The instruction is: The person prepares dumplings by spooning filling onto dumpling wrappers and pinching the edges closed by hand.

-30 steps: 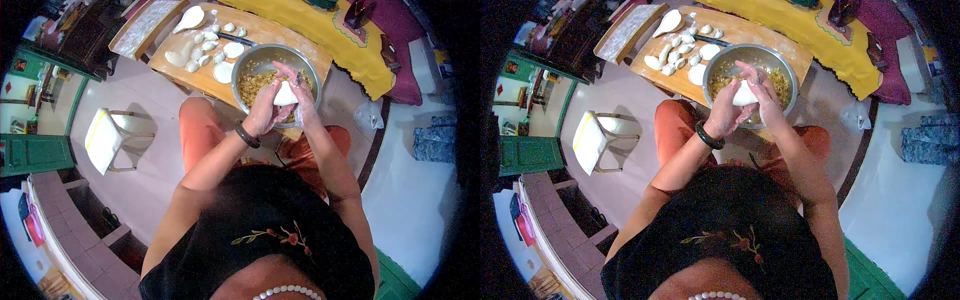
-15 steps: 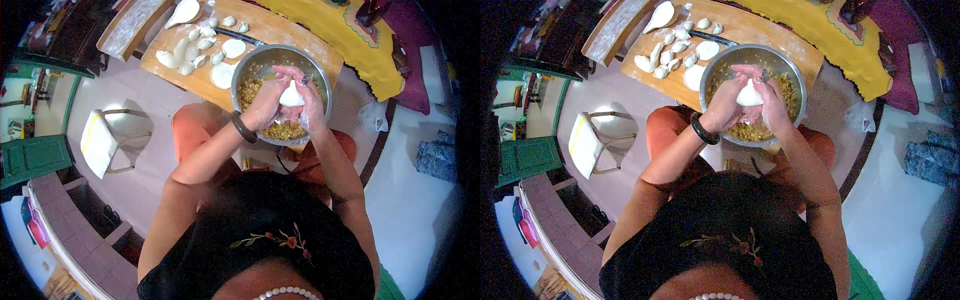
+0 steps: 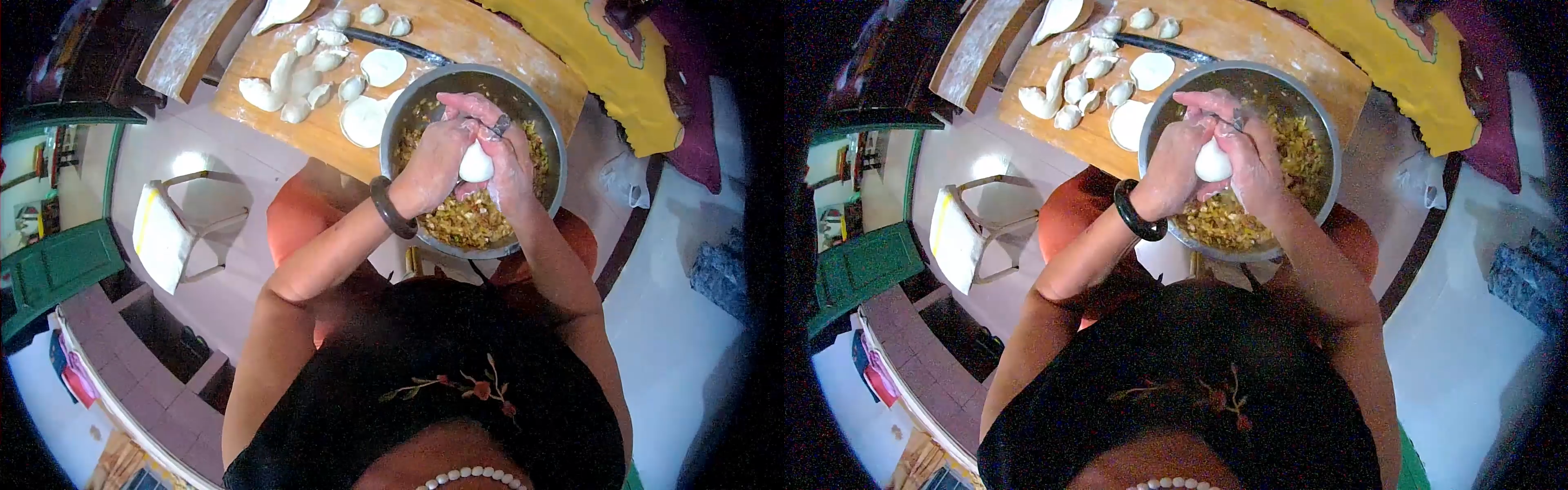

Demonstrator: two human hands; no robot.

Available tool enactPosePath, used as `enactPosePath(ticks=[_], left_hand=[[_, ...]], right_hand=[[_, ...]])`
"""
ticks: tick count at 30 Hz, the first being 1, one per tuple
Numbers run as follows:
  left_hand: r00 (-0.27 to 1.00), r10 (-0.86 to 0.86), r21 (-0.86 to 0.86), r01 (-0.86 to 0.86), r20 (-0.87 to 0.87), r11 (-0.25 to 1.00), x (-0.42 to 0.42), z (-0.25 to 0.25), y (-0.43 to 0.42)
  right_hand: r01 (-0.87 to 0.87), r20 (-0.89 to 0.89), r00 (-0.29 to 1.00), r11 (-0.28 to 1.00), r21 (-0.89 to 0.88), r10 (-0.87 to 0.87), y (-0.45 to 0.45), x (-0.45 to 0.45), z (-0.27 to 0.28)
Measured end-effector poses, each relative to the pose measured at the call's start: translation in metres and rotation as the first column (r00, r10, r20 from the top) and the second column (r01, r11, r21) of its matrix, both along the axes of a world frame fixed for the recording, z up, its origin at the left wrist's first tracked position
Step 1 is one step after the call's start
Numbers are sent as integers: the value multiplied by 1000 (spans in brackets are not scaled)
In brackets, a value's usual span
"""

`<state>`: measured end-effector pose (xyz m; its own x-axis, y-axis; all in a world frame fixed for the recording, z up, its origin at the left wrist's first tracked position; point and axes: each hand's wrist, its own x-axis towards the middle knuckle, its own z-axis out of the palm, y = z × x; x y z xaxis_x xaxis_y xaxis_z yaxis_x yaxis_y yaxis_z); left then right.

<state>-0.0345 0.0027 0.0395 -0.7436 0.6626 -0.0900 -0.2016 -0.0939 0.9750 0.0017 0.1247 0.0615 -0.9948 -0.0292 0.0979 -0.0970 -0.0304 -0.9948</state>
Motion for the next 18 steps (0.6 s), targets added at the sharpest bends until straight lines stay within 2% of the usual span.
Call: enactPosePath(ticks=[1,3,7,8,9,10,11,13,14,15,16,18], left_hand=[[984,26,-49,-35,-175,998,0,0,0],[964,19,-91,-45,-265,995,0,0,0],[898,-54,-159,-18,-437,987,-7,-4,-3],[974,1,-38,-9,-224,999,-6,-8,-3],[1000,25,84,-25,3,996,-6,-8,0],[973,22,199,-69,231,978,-6,-7,3],[940,-51,289,-52,337,956,-4,-5,3],[947,-210,395,102,243,913,-13,-4,-4],[939,-286,440,178,190,880,-16,-5,-7],[945,-218,343,126,245,931,-16,-5,-7],[952,-189,332,102,241,938,-15,-4,-8],[962,-132,309,54,238,949,-12,0,-9]], right_hand=[[-6,-40,999,999,33,8,1,0,-2],[-16,-130,991,995,101,29,3,-2,-7],[-8,-160,987,990,138,30,4,-5,-11],[3,-153,988,989,145,19,2,-5,-9],[16,-147,989,988,153,7,1,-4,-7],[24,-136,991,999,41,-18,2,-3,-8],[28,-119,992,997,-72,-37,3,-2,-12],[98,-43,993,959,-265,-114,6,0,-13],[89,-65,992,952,-293,-112,13,-4,-18],[172,-88,975,943,-286,-204,16,-10,-21],[255,-111,949,925,-281,-295,18,-12,-23],[185,-32,981,970,-158,-192,26,-8,-24]])
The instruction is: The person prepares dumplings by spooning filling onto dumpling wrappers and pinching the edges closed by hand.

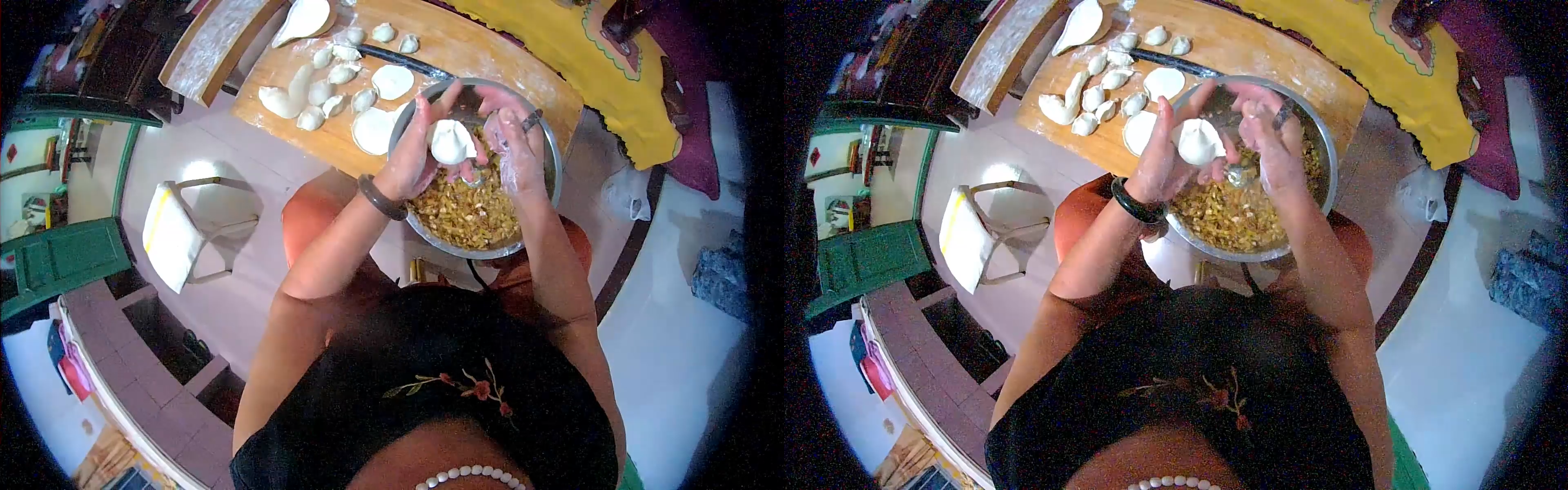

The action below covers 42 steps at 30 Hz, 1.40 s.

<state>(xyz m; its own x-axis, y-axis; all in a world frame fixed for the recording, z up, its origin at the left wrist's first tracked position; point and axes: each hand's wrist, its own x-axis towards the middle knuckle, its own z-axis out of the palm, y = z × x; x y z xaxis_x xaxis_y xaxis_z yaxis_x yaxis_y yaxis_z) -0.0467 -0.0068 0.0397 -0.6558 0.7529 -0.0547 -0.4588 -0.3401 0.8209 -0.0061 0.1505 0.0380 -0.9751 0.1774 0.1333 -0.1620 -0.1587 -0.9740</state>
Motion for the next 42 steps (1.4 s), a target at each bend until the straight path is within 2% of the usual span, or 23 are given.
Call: enactPosePath(ticks=[1,4,8,10,12,14,15,18,19,21,23,27,28,29,32,34,36,38,40,42], left_hand=[[1000,-2,-65,2,-4,998,0,1,1],[1000,-11,-101,12,13,995,-2,-8,1],[1000,0,-109,-1,-9,994,-5,-9,3],[999,-11,-149,3,-49,989,-6,-5,2],[992,-97,-168,83,-81,982,-12,-9,0],[979,-102,-235,59,-176,970,-13,-7,-2],[974,-123,-255,72,-189,964,-14,-5,-4],[964,-118,-289,46,-237,956,-15,-7,-6],[968,-119,-285,53,-222,957,-14,-2,-8],[987,-84,-235,50,-137,971,-12,3,-10],[983,-94,-270,49,-158,962,-12,3,-13],[981,-140,-283,98,-132,954,-11,1,-13],[978,-160,-293,116,-130,949,-11,1,-12],[988,-98,-296,60,-115,953,-10,4,-12],[976,30,-325,-101,-215,940,-31,-2,-15],[932,82,-435,-241,-352,868,-59,13,-15],[866,65,-480,-336,-496,811,-96,17,-8],[869,169,-461,-401,-465,792,-132,-6,9],[799,-37,-597,-416,-600,686,-173,-49,27],[816,-67,-554,-327,-574,766,-183,-63,48]], right_hand=[[-49,55,997,998,50,46,2,2,1],[-157,113,983,979,128,142,-5,5,8],[-125,100,990,956,264,102,-8,2,13],[-140,121,986,959,245,113,-8,2,14],[-162,135,982,959,231,134,-9,2,13],[-185,148,977,958,220,154,-9,2,13],[-183,169,974,963,196,150,-11,3,15],[-78,74,996,918,388,53,-16,5,11],[-80,121,992,951,298,46,-19,7,15],[-28,21,1000,948,315,23,-20,6,14],[18,-57,998,930,368,3,-16,5,12],[21,-46,999,917,399,-3,-13,3,7],[24,-13,1000,947,321,-21,-14,4,6],[31,20,999,970,239,-37,-15,5,8],[56,21,998,998,9,-56,-6,2,4],[128,62,991,985,-114,-122,0,0,4],[158,128,981,980,-120,-143,10,-1,-7],[179,169,974,971,-158,-152,14,-2,-6],[155,154,979,975,-158,-130,17,-2,-10],[141,154,981,976,-163,-116,22,-3,-11]])
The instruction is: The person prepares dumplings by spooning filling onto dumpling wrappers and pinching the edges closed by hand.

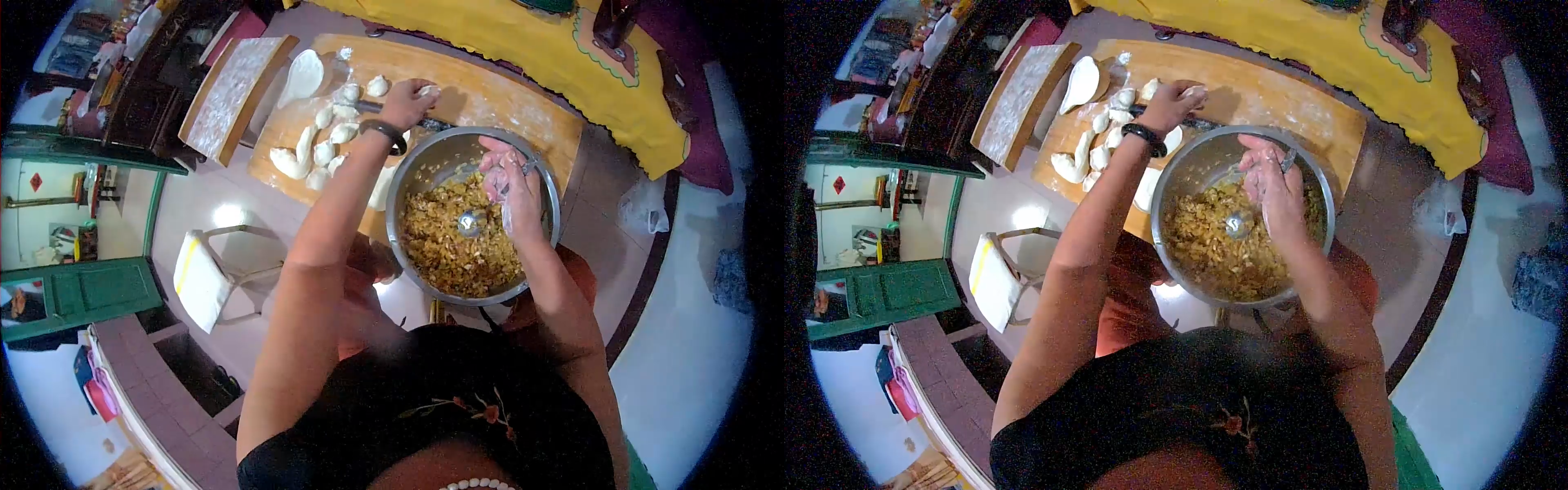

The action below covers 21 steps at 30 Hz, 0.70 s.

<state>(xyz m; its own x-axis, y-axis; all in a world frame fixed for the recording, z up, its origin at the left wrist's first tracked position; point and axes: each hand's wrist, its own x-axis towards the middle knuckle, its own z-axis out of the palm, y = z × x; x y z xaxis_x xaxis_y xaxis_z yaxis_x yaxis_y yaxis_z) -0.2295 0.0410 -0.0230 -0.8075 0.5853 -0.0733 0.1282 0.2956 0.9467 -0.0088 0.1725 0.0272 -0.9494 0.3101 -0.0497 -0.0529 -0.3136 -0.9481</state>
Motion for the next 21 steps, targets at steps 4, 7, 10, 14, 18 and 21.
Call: enactPosePath(ticks=[4,7,10,14,18,21], left_hand=[[884,-21,-210,-88,-468,974,-11,-12,16],[773,66,-232,-268,-631,935,-14,-19,2],[675,218,-200,-484,-705,852,16,5,-20],[737,150,-333,-465,-659,821,33,-13,-61],[816,18,-606,-443,-577,660,53,-11,-72],[796,52,-534,-451,-603,715,52,-27,-72]], right_hand=[[-32,30,999,999,-10,33,1,1,1],[-39,15,999,999,-9,40,5,1,0],[-31,29,999,999,-15,32,8,1,0],[-64,0,998,998,6,64,6,4,-2],[-85,1,996,995,54,85,-2,10,0],[-93,-32,995,985,144,98,-3,13,-2]])
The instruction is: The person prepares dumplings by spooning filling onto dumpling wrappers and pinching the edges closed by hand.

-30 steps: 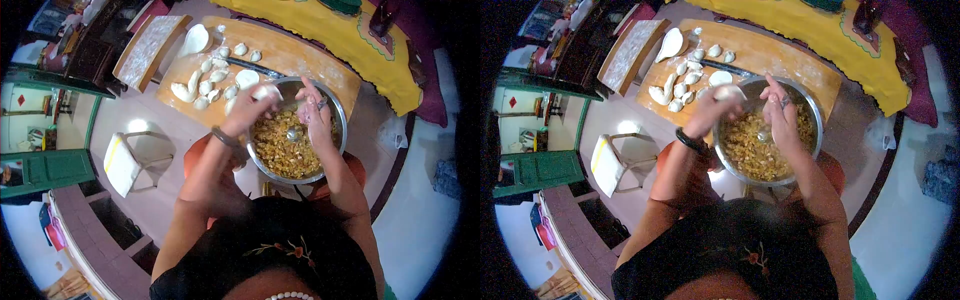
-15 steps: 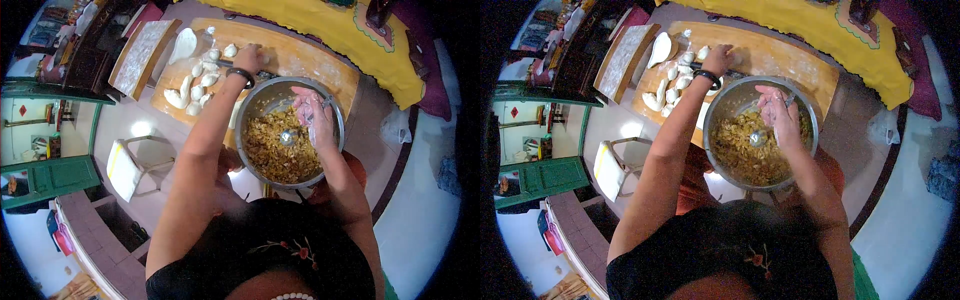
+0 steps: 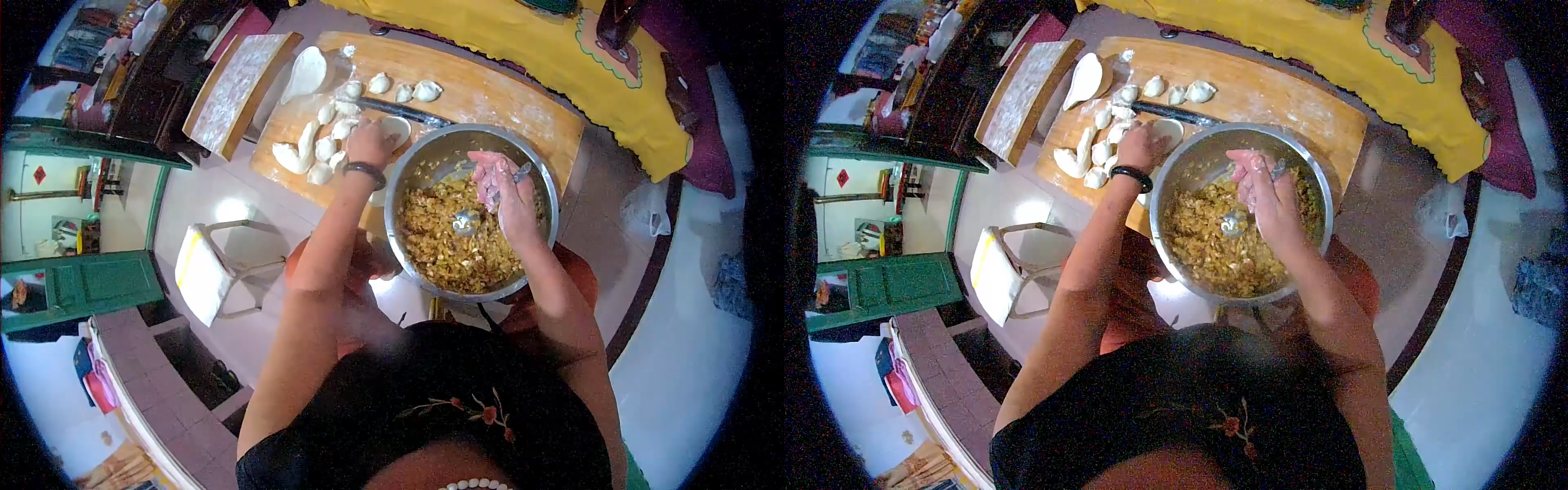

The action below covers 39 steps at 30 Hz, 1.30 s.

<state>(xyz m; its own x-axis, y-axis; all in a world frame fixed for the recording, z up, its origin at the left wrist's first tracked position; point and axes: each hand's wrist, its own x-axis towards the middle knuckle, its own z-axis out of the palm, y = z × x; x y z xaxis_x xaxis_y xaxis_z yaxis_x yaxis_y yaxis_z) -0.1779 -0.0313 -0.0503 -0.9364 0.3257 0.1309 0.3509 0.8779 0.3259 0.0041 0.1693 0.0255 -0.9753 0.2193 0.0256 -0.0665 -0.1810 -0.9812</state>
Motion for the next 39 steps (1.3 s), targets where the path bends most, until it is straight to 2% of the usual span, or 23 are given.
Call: enactPosePath(ticks=[4,7,9,11,14,17,18,19,21,22,23,24,25,26,27,29,30,32,33,34,35,37,39], left_hand=[[998,-28,25,30,-50,999,-17,-17,5],[979,123,98,-140,164,985,-18,-2,10],[965,178,32,-188,193,982,-22,-1,12],[919,176,-31,-177,352,984,-32,-5,8],[873,143,10,-167,467,986,-40,-14,2],[946,74,-16,-73,317,997,-30,-5,6],[975,28,61,-43,221,997,-23,-4,7],[999,-46,-24,46,-24,999,-17,-1,6],[983,-20,18,24,-182,1000,-5,10,5],[952,-114,6,121,-283,993,3,27,4],[951,-98,8,105,-293,994,15,42,4],[943,-75,80,107,-325,991,23,54,1],[930,-50,153,112,-364,982,27,62,-3],[928,-11,315,138,-374,939,33,66,-8],[972,26,458,86,-233,885,47,80,-11],[985,110,648,4,-136,762,41,55,-36],[995,0,924,-96,103,371,60,66,-37],[936,-153,946,-324,316,-30,81,67,-48],[888,-270,876,-432,371,-217,95,70,-51],[784,-280,770,-610,554,-185,104,65,-62],[800,-409,736,-582,439,-346,117,58,-65],[709,-585,583,-684,393,-438,142,67,-72],[722,-476,653,-678,503,-338,164,72,-70]], right_hand=[[-10,17,1000,1000,8,10,0,-1,3],[-18,17,1000,1000,24,18,2,-1,3],[-19,5,1000,998,56,19,3,-1,2],[-30,22,999,999,31,30,4,-2,-1],[-30,41,999,999,35,28,5,1,4],[-14,36,999,1000,22,13,5,2,4],[-8,28,1000,999,33,7,5,2,2],[-4,21,1000,999,46,3,6,1,0],[50,20,998,969,244,-57,11,-1,-4],[77,4,996,924,374,-85,15,1,-4],[97,-13,994,862,497,-104,17,3,-6],[98,39,989,846,525,-139,19,4,-9],[9,171,978,842,539,-120,25,7,-3],[-43,237,969,890,454,-74,28,12,-3],[-93,299,954,927,363,-22,30,17,-1],[-55,264,963,932,358,-44,26,29,6],[-35,245,968,935,354,-57,24,34,10],[-34,173,985,943,332,-25,25,45,6],[-34,138,990,946,321,-12,26,50,5],[-61,119,993,900,432,11,27,52,14],[-44,90,996,881,472,1,28,52,14],[-4,34,999,837,547,-18,29,50,14],[98,-52,995,758,645,-84,22,45,19]])
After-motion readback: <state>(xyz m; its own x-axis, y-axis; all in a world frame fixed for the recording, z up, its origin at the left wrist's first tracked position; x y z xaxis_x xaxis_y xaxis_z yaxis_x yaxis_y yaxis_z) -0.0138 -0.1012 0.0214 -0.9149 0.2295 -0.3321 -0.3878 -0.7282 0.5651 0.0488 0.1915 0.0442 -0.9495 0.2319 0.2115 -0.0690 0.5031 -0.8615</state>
